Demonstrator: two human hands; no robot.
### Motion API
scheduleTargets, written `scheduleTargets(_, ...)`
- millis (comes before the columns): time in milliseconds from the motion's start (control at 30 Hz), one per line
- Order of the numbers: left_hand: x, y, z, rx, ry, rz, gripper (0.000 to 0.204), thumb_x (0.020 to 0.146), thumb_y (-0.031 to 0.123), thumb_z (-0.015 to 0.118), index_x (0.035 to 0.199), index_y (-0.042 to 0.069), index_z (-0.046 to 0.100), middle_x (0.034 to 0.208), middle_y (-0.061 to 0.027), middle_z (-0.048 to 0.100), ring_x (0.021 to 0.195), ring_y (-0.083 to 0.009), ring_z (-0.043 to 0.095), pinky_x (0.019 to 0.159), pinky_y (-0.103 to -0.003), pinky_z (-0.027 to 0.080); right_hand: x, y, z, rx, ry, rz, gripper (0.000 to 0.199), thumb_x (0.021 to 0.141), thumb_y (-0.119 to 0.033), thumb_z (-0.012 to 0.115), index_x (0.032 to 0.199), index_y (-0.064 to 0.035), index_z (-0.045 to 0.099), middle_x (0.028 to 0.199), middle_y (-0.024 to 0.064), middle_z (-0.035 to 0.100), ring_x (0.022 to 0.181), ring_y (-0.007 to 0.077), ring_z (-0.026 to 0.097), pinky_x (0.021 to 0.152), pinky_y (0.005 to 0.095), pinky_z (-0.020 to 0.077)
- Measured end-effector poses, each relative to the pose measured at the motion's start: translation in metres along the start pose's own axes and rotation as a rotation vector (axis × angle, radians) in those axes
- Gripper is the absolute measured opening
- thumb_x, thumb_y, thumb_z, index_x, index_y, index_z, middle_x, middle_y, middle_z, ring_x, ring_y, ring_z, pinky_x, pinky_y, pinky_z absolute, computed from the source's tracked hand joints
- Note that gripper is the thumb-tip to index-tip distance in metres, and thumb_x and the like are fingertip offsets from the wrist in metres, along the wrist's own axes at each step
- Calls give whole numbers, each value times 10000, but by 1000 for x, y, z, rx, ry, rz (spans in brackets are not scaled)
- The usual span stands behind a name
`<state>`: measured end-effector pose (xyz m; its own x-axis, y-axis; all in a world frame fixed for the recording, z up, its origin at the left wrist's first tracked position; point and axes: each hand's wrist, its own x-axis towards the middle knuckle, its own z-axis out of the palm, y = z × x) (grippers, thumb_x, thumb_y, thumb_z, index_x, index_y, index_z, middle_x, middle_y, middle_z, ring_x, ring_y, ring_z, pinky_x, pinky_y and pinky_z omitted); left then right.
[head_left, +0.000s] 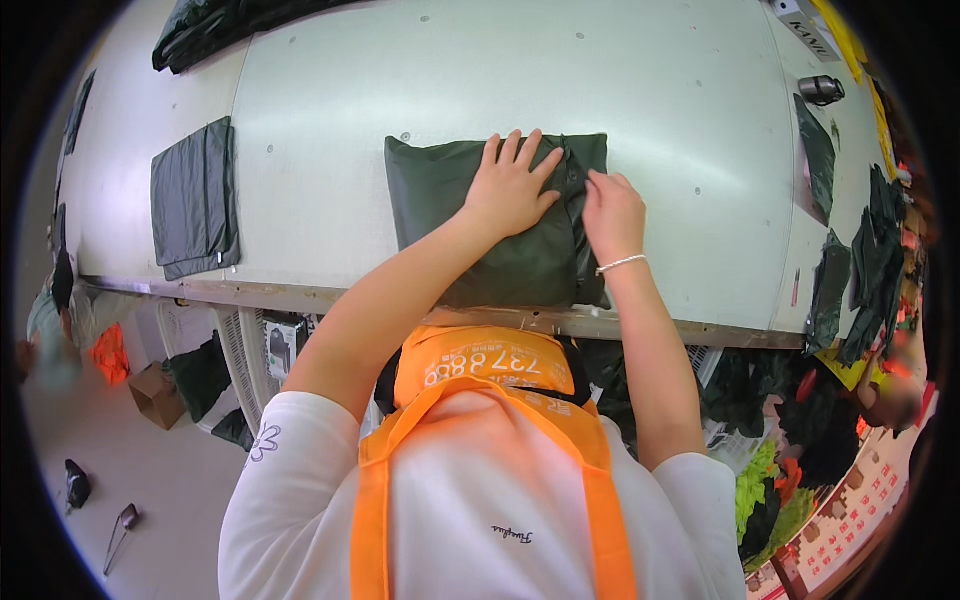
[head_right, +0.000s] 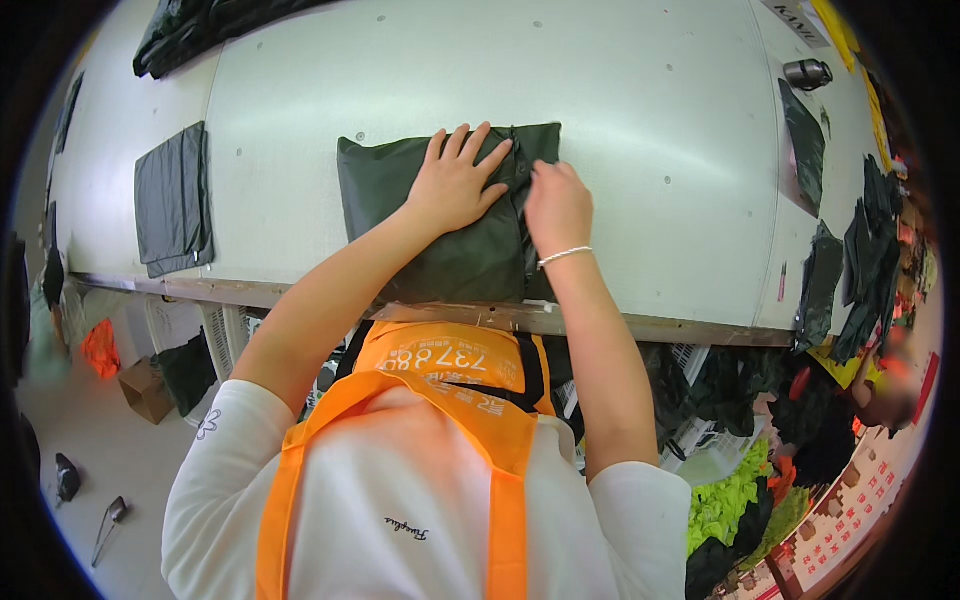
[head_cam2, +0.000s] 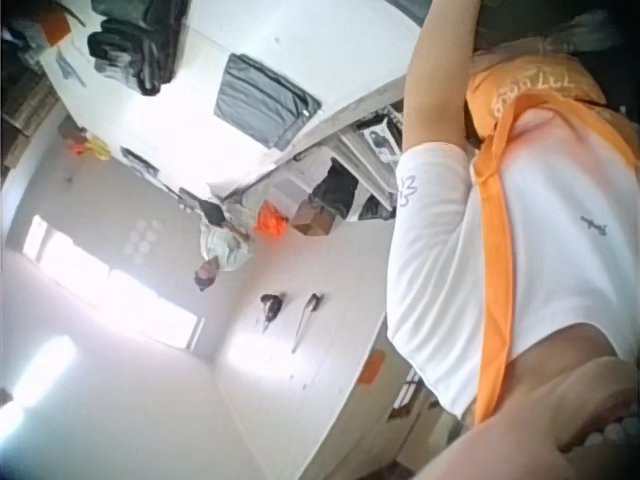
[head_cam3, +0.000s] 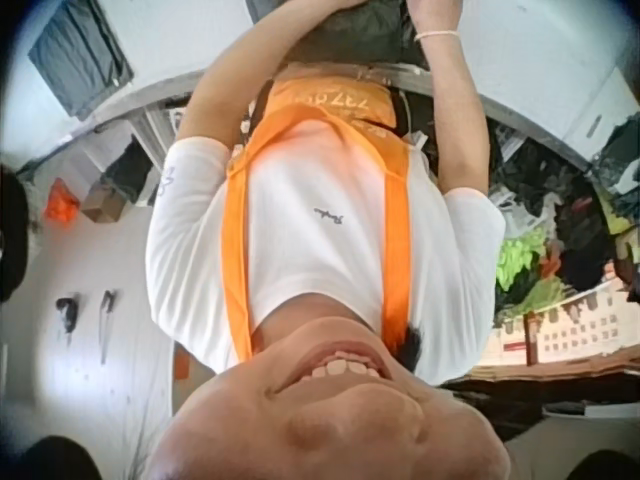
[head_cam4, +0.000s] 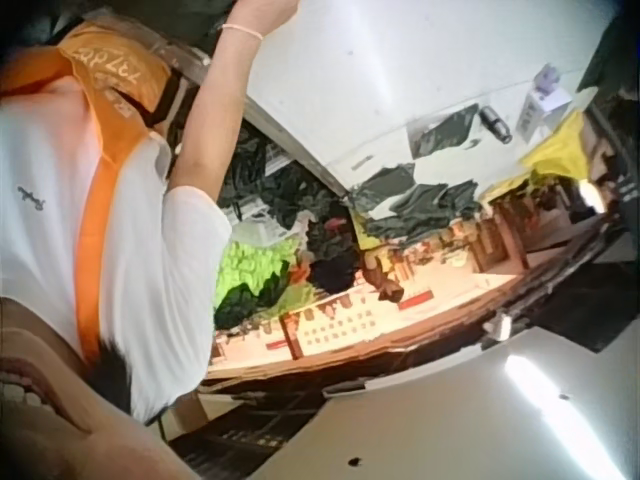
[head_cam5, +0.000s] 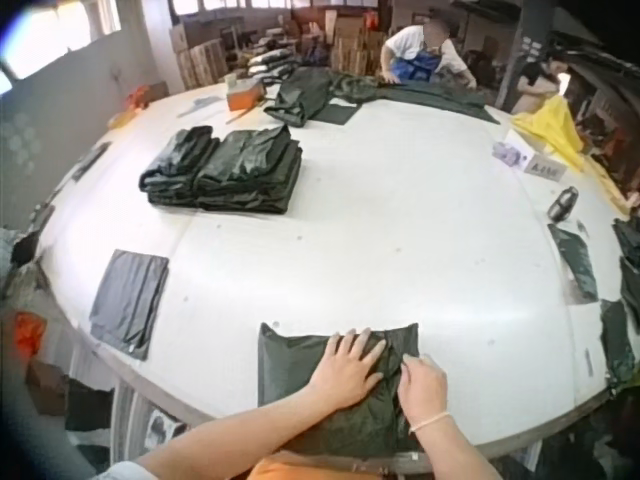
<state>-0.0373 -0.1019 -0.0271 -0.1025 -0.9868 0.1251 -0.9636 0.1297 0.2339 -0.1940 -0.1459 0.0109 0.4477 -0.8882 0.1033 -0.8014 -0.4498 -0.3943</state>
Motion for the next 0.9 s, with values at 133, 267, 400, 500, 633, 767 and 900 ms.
scheduleTargets(133,8,4,9,78,-87,-20,574,827,338,547,1338,93,454,1397,-170,385,1248,-344,380,1037,-498,271,-1,-20,28,-133,-166,-67,158,795,-55,532,913,12,615,862,110,582,759,295,607,660,412,506)
scheduleTargets(267,10,0,9,-60,-55,-92,659,797,340,587,1370,80,393,1386,-169,396,1228,-322,400,1014,-465,291,10,-9,26,-280,-96,-289,158,827,-89,529,869,33,620,875,131,580,797,305,601,715,409,504)
scheduleTargets(400,16,0,8,-171,-53,-160,681,793,335,599,1377,71,372,1356,-167,422,1204,-306,421,1003,-449,301,36,14,32,-20,-269,-166,248,901,-163,497,804,38,606,872,192,585,800,363,588,721,430,488)
scheduleTargets(500,24,-5,8,-361,-118,-280,636,806,322,587,1363,77,402,1302,-133,485,1190,-300,433,1003,-448,302,71,10,24,80,-296,115,205,919,-159,484,907,-8,621,860,218,632,826,377,610,721,432,497)
scheduleTargets(633,53,-26,13,-578,-306,-450,469,857,286,529,1292,112,509,1226,-71,566,1154,-304,465,999,-446,314,94,21,30,43,-413,87,205,915,-186,509,1024,-67,635,921,182,654,857,354,620,734,411,504)
scheduleTargets(767,63,-29,22,-561,-336,-476,353,884,280,467,1169,120,600,1161,-100,582,1097,-316,492,949,-450,353,106,20,21,3,-548,45,208,906,-194,525,1041,-88,644,938,151,664,863,333,625,750,398,508)
scheduleTargets(900,76,-32,24,-630,-454,-551,375,878,367,493,1137,145,650,1181,-91,588,1134,-320,484,986,-456,334,118,17,15,20,-704,131,240,890,-208,550,1084,-86,621,946,159,665,864,328,627,754,397,506)
